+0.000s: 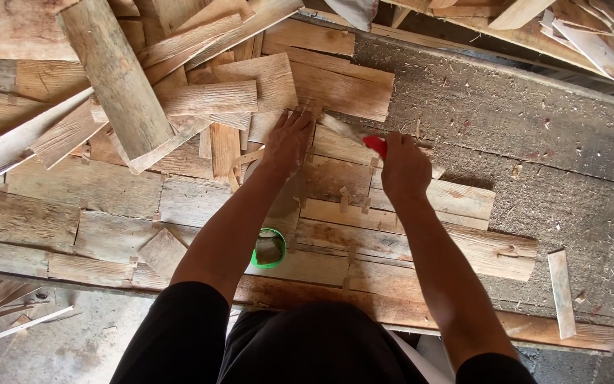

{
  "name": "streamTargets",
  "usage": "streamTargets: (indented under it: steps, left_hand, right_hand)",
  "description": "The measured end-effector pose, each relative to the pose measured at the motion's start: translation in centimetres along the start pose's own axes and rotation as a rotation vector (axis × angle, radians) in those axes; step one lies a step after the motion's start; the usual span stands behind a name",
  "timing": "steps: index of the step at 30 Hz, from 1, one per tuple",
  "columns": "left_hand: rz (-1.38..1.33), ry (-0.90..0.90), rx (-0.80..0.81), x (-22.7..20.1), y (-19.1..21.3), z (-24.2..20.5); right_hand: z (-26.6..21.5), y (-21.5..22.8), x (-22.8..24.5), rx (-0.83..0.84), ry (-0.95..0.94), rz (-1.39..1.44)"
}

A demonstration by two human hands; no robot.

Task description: Trim and fit thin wooden shingles or bark pieces onto a wooden surface using a utility knife.

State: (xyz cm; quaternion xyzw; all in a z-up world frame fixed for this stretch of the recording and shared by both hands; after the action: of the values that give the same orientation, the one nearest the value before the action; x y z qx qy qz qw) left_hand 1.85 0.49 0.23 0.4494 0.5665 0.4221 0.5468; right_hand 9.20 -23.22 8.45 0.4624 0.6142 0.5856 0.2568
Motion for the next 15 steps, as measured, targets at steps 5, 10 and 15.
streamTargets:
  steps: [5,10,15]
  left_hand:
    - [0.017,-0.009,0.000,-0.1,0.7,0.0]
    - [0.011,-0.013,0.016,-0.2,2.1,0.1]
    - [0.029,-0.021,-0.036,0.2,-0.1,0.2]
  right_hand:
    - [-3.7,0.5,-1.0,0.081,-0.212,0.245]
    - [-7.2,0.3,-4.3,0.324,-0.449,0.393]
    - [-8.7,-1.5,-6.8,0.351,-0.117,0.466]
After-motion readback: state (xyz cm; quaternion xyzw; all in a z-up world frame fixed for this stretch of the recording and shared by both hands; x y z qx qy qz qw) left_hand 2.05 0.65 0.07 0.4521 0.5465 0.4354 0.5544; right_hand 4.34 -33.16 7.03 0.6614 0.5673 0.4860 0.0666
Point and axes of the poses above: each hand's wrist, its own z-axis towards the middle knuckle, its own y-axis out of the back of the hand, x = y × z, the point moved 2 cm from there along z, towards the middle knuckle, and after that the axes turned 14 degrees about z, right-handed, at the moved point
